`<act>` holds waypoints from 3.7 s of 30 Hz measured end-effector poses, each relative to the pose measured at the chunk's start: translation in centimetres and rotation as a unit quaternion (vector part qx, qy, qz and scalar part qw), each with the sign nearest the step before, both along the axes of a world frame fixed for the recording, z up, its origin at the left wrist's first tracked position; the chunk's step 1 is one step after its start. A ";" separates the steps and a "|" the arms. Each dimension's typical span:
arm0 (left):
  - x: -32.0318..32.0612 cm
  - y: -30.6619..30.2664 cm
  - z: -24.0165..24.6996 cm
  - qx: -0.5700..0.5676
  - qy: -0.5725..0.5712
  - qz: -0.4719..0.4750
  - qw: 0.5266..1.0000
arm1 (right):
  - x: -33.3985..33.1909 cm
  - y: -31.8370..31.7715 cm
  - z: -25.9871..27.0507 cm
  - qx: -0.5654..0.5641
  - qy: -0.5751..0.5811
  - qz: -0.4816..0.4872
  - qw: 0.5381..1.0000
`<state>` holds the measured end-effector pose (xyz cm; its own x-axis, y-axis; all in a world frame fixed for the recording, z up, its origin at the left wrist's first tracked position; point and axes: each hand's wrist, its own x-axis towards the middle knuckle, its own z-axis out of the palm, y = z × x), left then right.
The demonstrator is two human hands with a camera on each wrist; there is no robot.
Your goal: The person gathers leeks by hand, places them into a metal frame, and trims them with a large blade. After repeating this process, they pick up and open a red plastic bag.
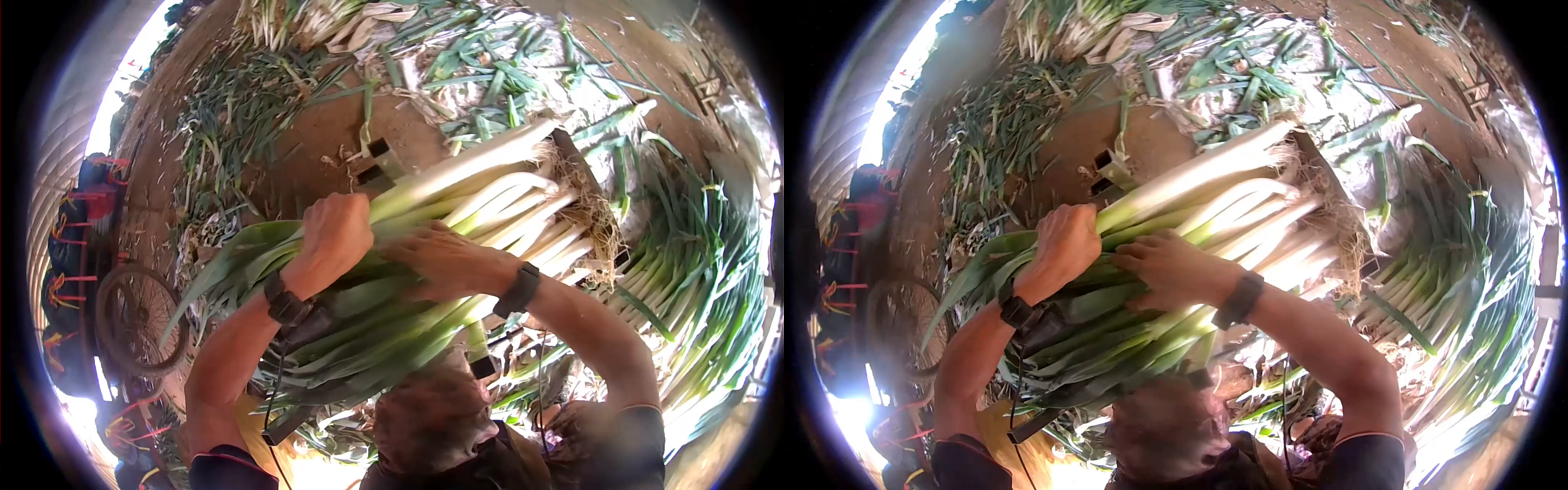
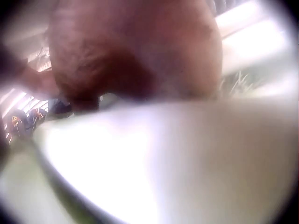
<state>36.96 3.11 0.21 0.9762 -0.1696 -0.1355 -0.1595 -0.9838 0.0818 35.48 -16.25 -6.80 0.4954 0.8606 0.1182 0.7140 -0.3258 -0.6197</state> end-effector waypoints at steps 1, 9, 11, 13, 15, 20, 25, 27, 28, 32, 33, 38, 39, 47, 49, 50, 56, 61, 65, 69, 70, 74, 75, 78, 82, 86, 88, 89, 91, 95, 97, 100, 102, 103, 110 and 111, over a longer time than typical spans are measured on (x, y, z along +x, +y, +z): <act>0.3 -0.5 -0.4 0.001 0.003 -0.005 1.000 | -0.2 -0.1 0.2 -0.005 0.005 -0.009 1.000; 3.0 -3.7 -4.3 0.010 -0.007 -0.001 1.000 | 0.5 -1.8 0.6 0.044 0.061 -0.004 0.997; 3.1 -3.4 -4.5 -0.002 0.002 0.003 1.000 | 0.9 -3.2 1.6 0.100 0.087 -0.007 0.991; 3.2 -3.2 -4.7 -0.018 0.010 0.006 1.000 | 1.8 -6.3 3.4 -0.082 0.032 -0.129 0.988; 3.2 -3.2 -4.6 0.003 0.034 0.009 0.999 | 4.4 -8.4 3.1 -0.063 -0.416 -0.273 0.865; 2.4 -2.8 -2.9 0.020 0.043 0.009 0.999 | 8.3 -9.1 0.1 -0.144 -0.280 -0.293 0.903; 1.7 0.9 -3.2 -0.058 0.004 -0.006 0.998 | 8.8 -6.3 0.8 -0.292 -0.260 -0.270 0.880; 2.2 1.0 -2.6 -0.038 0.027 -0.007 0.999 | 9.9 -6.0 1.0 -0.310 -0.188 -0.264 0.894; 2.5 0.9 -2.2 -0.017 0.049 -0.005 0.999 | 9.9 -6.5 -0.5 -0.232 -0.281 -0.293 0.884; 2.4 4.4 -1.7 0.056 0.154 0.046 0.985 | 11.5 -10.5 -6.1 0.010 -0.332 -0.202 0.921; 1.9 5.8 -1.7 -0.054 0.172 0.007 0.984 | 11.5 -10.5 -6.1 0.007 -0.311 -0.207 0.927; 2.2 13.5 -1.5 -0.274 0.285 0.091 0.914 | 10.2 -9.3 -2.6 -0.170 -0.246 -0.248 0.921; 2.1 13.6 -1.2 -0.207 0.298 0.143 0.921 | 10.1 -9.0 -2.7 -0.169 -0.252 -0.255 0.918; -6.9 13.5 1.3 0.119 0.100 0.017 0.988 | 9.3 -9.2 -3.4 -0.128 -0.264 -0.276 0.915; -9.0 13.3 1.9 0.125 0.053 0.093 0.986 | 9.2 -9.3 -3.6 -0.109 -0.249 -0.269 0.924; -9.0 13.6 2.1 0.123 0.052 0.096 0.986 | 9.3 -9.3 -3.6 -0.109 -0.251 -0.266 0.924; 0.5 14.4 1.4 0.037 -0.149 -0.190 0.970 | 9.3 -9.6 -4.4 -0.108 -0.278 -0.254 0.920; 7.4 11.2 -1.9 -0.092 0.244 -0.108 0.959 | 9.3 -9.2 -4.1 -0.126 -0.257 -0.277 0.917; 9.2 10.6 -5.0 -0.230 0.309 -0.080 0.919 | 9.6 -9.6 -4.4 -0.113 -0.282 -0.270 0.914; 9.2 11.4 -4.6 0.068 0.373 -0.062 0.923 | 9.9 -10.0 -5.3 -0.101 -0.293 -0.263 0.914; 8.6 11.9 -4.4 0.186 0.344 -0.079 0.917 | 9.9 -10.1 -5.3 -0.099 -0.293 -0.263 0.914; 5.0 10.3 2.3 0.273 0.276 -0.012 0.922 | 9.6 -9.9 -4.2 -0.109 -0.263 -0.264 0.921; 3.7 9.5 3.9 0.273 0.260 0.023 0.926 | 9.5 -9.7 -4.1 -0.122 -0.240 -0.269 0.925; -0.9 8.5 6.2 0.253 0.200 0.083 0.943 | 9.7 -9.9 -4.9 -0.100 -0.260 -0.263 0.924; -8.2 7.6 5.9 0.276 0.084 0.049 0.956 | 9.8 -9.9 -4.8 -0.124 -0.264 -0.261 0.920; -10.3 9.3 4.6 0.274 0.014 0.107 0.956 | 9.6 -10.0 -4.6 -0.127 -0.246 -0.267 0.923; -11.4 11.9 4.2 0.274 0.057 0.120 0.953 | 9.7 -9.8 -4.6 -0.130 -0.246 -0.272 0.921; -11.7 13.2 4.0 0.272 0.097 0.133 0.948 | 9.8 -9.7 -4.3 -0.140 -0.245 -0.272 0.920; -11.7 15.4 3.3 0.276 0.071 0.118 0.951 | 10.5 -9.7 -4.3 -0.152 -0.245 -0.272 0.918; -8.8 19.6 1.8 0.182 0.093 0.071 0.976 | 13.6 -10.6 -5.4 -0.122 -0.186 -0.218 0.950; -9.5 21.2 1.0 0.196 0.061 0.033 0.978 | 13.7 -9.9 -5.8 -0.158 -0.173 -0.237 0.943; -9.8 17.6 2.9 0.242 0.069 0.088 0.964 | 11.3 -9.0 -3.3 -0.220 -0.201 -0.295 0.908; -10.8 14.8 5.9 0.316 0.059 0.116 0.940 | 9.1 -9.9 -1.9 -0.135 -0.277 -0.317 0.897; -11.3 13.6 7.1 0.309 0.056 0.109 0.943 | 8.3 -10.9 -0.5 -0.104 -0.303 -0.314 0.894; -16.4 0.5 17.2 0.024 0.035 -0.110 0.993 | 2.9 -28.5 3.9 -0.156 -0.333 -0.225 0.902; -17.2 -1.6 18.6 -0.016 0.050 -0.163 0.985 | -0.9 -30.0 8.1 -0.136 -0.329 -0.240 0.903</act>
<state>19.74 1.48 18.79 0.8516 -0.4769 -0.2177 -0.4554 -0.8787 0.1432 34.61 -46.27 1.34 0.7184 0.6069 0.3400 0.6348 -0.7718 0.0363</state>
